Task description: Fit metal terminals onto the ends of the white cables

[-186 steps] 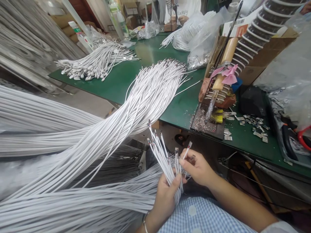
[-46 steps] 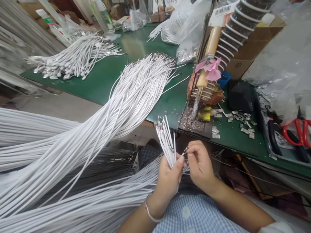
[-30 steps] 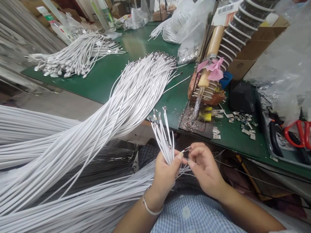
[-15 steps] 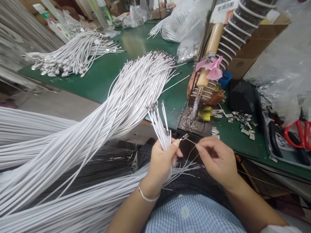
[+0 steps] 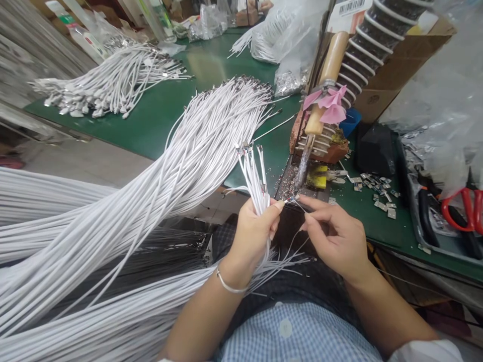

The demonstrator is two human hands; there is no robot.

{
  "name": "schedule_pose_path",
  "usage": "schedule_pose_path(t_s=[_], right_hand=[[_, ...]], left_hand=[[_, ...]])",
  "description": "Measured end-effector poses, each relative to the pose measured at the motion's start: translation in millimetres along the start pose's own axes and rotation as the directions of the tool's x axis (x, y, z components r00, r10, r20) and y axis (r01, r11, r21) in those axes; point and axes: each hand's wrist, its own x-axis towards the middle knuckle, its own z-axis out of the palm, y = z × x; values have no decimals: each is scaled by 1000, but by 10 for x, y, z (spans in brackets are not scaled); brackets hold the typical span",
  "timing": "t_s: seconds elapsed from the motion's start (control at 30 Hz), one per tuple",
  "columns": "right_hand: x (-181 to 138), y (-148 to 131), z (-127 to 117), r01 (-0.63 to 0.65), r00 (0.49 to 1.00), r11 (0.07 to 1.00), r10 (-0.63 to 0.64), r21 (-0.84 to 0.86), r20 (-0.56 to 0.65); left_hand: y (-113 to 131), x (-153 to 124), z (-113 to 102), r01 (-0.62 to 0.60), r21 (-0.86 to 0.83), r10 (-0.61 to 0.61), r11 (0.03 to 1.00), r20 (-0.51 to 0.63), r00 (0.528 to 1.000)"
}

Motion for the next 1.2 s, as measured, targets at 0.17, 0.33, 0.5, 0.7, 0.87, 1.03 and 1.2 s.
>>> schedule_pose_path(t_s=[0.17, 0.33, 0.5, 0.7, 0.87, 1.03, 1.2], right_hand=[[21, 6, -5, -18, 1000, 999, 19, 26, -25], [42, 6, -4, -22, 999, 1000, 22, 14, -27], [54, 2, 8, -7, 999, 999, 9, 43, -32], [56, 13, 18, -5, 999, 998, 7, 58, -36], [60, 10, 12, 2, 1000, 999, -1, 39, -24], [49, -11, -2, 58, 998, 998, -58, -23, 2], [42, -44, -6, 103, 995, 991, -102, -82, 15]], left_hand=[[42, 16, 58, -14, -20, 14, 1000, -2, 1000], [72, 37, 75, -17, -26, 17, 1000, -9, 1000], [72, 44, 70, -26, -22, 26, 999, -9, 1000], [75, 38, 70, -27, -28, 27, 999, -7, 1000], [88, 42, 82, -32, -29, 31, 999, -10, 999], [43, 24, 44, -14, 12, 14, 1000, -31, 999], [-21, 3, 3, -10, 21, 11, 1000, -44, 999]])
